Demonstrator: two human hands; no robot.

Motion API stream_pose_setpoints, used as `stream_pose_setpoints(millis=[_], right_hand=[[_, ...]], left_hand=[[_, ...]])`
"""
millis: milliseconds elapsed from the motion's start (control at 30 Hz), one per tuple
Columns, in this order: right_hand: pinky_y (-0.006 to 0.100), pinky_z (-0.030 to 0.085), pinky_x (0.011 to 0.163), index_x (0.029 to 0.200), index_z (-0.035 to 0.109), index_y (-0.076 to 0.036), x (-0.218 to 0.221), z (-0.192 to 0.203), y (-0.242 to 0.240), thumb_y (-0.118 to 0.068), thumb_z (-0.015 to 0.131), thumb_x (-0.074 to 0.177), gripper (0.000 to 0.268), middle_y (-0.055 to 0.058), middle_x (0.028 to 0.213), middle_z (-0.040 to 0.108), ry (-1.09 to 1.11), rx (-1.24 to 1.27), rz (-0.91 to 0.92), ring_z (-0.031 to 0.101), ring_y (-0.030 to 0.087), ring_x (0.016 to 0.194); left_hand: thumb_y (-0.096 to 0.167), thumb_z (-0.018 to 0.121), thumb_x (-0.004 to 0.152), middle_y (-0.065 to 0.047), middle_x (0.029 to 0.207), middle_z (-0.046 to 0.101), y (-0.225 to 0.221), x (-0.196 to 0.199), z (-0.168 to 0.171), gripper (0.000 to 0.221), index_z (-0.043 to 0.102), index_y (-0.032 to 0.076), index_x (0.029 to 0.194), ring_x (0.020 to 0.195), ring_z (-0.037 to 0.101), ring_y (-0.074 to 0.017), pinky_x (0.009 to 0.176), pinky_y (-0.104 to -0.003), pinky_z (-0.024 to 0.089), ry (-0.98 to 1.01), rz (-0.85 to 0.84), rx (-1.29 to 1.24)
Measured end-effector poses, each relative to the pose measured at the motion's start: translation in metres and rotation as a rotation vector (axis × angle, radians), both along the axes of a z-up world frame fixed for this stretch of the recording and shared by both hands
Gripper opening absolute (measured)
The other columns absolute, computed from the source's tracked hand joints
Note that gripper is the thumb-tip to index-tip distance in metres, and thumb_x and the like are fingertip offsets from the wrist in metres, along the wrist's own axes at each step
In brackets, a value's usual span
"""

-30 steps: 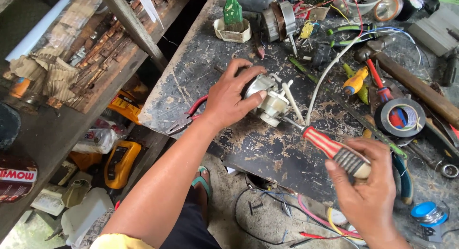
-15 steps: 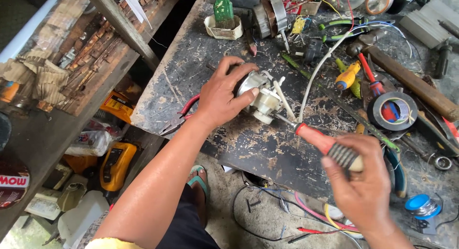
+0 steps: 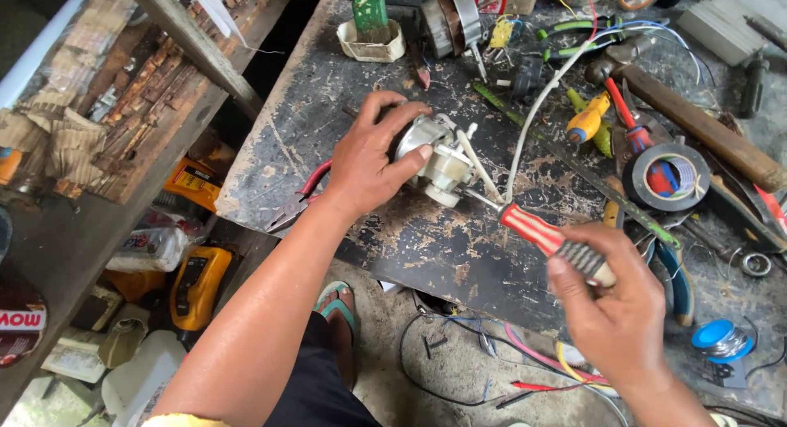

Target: Disassembling a small electric motor stator and rotor assembly using a screwdriver to pry the housing apart.

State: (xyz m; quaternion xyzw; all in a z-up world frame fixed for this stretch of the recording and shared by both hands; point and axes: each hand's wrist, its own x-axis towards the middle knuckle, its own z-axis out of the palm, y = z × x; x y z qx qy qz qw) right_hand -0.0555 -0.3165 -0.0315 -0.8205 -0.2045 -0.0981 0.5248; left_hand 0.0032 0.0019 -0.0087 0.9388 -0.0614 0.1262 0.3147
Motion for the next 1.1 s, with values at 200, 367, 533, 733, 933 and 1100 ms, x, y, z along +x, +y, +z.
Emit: stream_pose_setpoints(millis=[200,367,533,733,933,1100], right_hand=[[0.047,0.053,0.107,0.115,0.063,0.001,-0.001,0.003,0.002,-0.006,0.067,0.096,0.020,0.021,0.125,0.061,-0.237,-0.048,0.073,0.064,0.035,0.120],[0.049,0.054,0.104,0.117,0.061,0.003,0.001,0.006,0.002,-0.006,0.064,0.099,0.020,0.022,0.126,0.059,-0.259,-0.036,0.092,0.063,0.037,0.120],[0.056,0.056,0.114,0.132,0.054,-0.008,0.000,0.004,-0.003,-0.014,0.059,0.104,0.029,0.017,0.142,0.044,-0.205,-0.052,0.120,0.051,0.039,0.136],[0.055,0.056,0.103,0.137,0.049,-0.001,0.010,0.005,-0.008,-0.019,0.057,0.107,0.037,0.023,0.135,0.061,-0.179,-0.114,0.052,0.064,0.044,0.128],[0.051,0.052,0.102,0.125,0.048,0.001,0.011,0.008,-0.007,-0.024,0.066,0.100,0.040,0.024,0.127,0.047,-0.259,0.000,0.146,0.053,0.040,0.122],[0.027,0.050,0.062,0.116,0.067,-0.001,0.013,-0.004,-0.010,0.006,0.070,0.088,0.028,0.023,0.113,0.051,-0.277,-0.002,0.235,0.053,0.022,0.082]], left_hand=[[0.067,0.034,0.094,-0.011,0.139,0.040,0.002,0.005,-0.011,0.064,0.053,0.023,0.137,0.118,0.053,-0.0315,0.063,-0.034,0.058,-0.106,-0.054,-0.024],[0.060,0.042,0.099,-0.011,0.132,0.042,0.006,0.005,-0.016,0.057,0.058,0.016,0.132,0.124,0.051,-0.0316,0.087,-0.043,0.052,-0.220,-0.118,-0.065],[0.057,0.045,0.102,-0.014,0.129,0.041,0.005,0.009,-0.021,0.061,0.061,0.005,0.128,0.126,0.048,-0.0327,0.108,-0.046,0.043,-0.301,-0.196,-0.113],[0.064,0.043,0.102,-0.016,0.130,0.039,0.001,0.011,-0.029,0.066,0.058,0.007,0.130,0.125,0.044,-0.0345,0.105,-0.048,0.046,-0.269,-0.149,-0.112],[0.065,0.047,0.101,-0.014,0.135,0.035,0.001,0.009,-0.030,0.060,0.054,0.014,0.132,0.128,0.044,-0.0310,0.110,-0.049,0.049,-0.241,-0.167,-0.194],[0.067,0.045,0.101,-0.016,0.137,0.034,0.000,0.008,-0.029,0.063,0.052,0.013,0.134,0.131,0.041,-0.0317,0.113,-0.051,0.046,-0.238,-0.152,-0.151]])
